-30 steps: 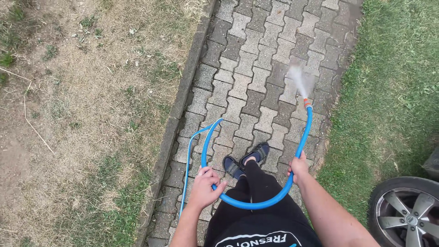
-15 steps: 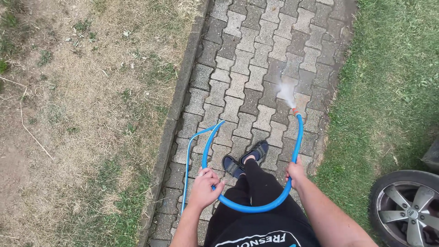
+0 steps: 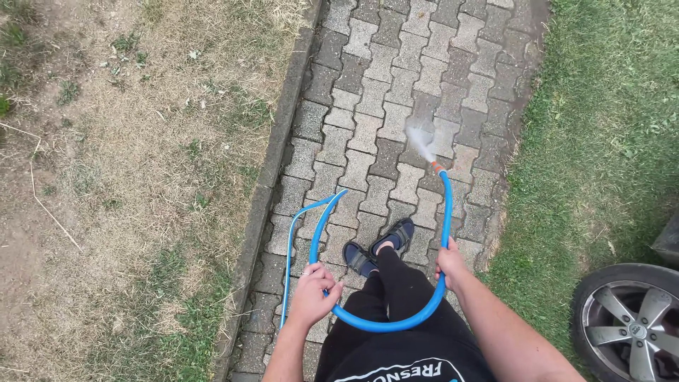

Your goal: The person is spraying water on a stone-paved walkway using a blue garden hose. They move the water stream across the pavers and onto the adjacent grass.

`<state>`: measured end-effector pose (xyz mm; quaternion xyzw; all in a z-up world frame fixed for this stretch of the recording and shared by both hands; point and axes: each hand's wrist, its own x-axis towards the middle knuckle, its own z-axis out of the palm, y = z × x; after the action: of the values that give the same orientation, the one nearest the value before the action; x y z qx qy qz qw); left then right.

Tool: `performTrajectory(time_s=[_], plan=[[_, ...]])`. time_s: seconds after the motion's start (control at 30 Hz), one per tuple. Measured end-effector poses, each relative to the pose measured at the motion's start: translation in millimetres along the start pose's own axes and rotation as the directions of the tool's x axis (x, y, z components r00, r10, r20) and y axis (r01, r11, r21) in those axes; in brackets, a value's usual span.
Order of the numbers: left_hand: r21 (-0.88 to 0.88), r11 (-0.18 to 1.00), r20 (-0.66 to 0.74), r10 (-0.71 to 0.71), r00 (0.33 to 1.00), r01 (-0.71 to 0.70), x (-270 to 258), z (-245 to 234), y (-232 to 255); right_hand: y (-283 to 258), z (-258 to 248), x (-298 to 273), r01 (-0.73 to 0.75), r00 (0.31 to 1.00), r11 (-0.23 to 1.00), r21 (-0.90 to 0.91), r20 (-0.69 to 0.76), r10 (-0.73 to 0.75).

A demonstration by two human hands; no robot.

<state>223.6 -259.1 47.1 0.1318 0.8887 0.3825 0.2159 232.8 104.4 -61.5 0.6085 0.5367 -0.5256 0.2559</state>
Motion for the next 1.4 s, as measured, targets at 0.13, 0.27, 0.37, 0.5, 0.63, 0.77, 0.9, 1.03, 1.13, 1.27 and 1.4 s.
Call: performTrajectory(time_s=[0.13,0.27,0.37,0.5,0.63,0.77,0.9,1.03,1.13,1.27,1.4], plan=[[0.026,1.000,-0.002,-0.006,1.000,0.006,-1.7,1.9,-4.4,-16.7,3.1,-14.9,-0.007,1.000,0.999,0.046,0.025,0.006],[0.020,1.000,-0.034,-0.004,0.999,0.004,-1.0,0.6,-1.8,-29.8,5.2,-18.0,0.091,0.996,0.995,0.032,0.010,-0.092],[0.018,1.000,-0.042,-0.008,0.999,0.009,-1.6,-0.3,0.9,-36.8,5.5,-23.7,0.094,0.996,0.995,0.033,-0.012,-0.094],[0.022,1.000,-0.051,-0.008,0.999,0.009,-2.9,-1.3,1.9,-50.4,8.4,-46.5,0.073,0.997,0.997,0.019,0.019,-0.074],[0.012,0.999,-0.051,-0.030,0.998,0.031,-6.0,1.1,-0.9,-54.4,13.5,-42.0,0.075,0.997,0.997,-0.009,0.015,-0.075],[0.024,0.999,-0.060,-0.038,0.997,0.039,-10.6,3.0,-2.5,-52.2,15.9,-26.2,0.133,0.990,0.991,0.034,0.031,-0.134],[0.016,0.999,-0.056,-0.044,0.997,0.045,-15.8,5.2,-6.2,-57.4,18.7,-30.4,0.133,0.991,0.991,0.024,0.022,-0.134],[0.014,1.000,-0.094,-0.008,0.996,0.009,-25.7,7.7,-12.9,-55.4,27.4,-38.2,0.112,0.992,0.994,-0.018,0.054,-0.111],[0.012,0.999,-0.089,-0.042,0.995,0.043,-34.4,8.0,-17.0,-46.7,36.5,-19.3,0.101,0.993,0.993,-0.068,0.073,-0.096],[0.002,0.997,-0.107,-0.080,0.991,0.081,-44.7,5.7,-16.7,-57.0,46.5,-30.5,0.116,0.992,0.989,-0.095,0.063,-0.110],[-0.035,0.997,-0.126,-0.077,0.989,0.073,-51.6,1.9,-17.4,-73.4,55.8,-52.6,0.205,0.977,0.973,-0.105,0.080,-0.197]])
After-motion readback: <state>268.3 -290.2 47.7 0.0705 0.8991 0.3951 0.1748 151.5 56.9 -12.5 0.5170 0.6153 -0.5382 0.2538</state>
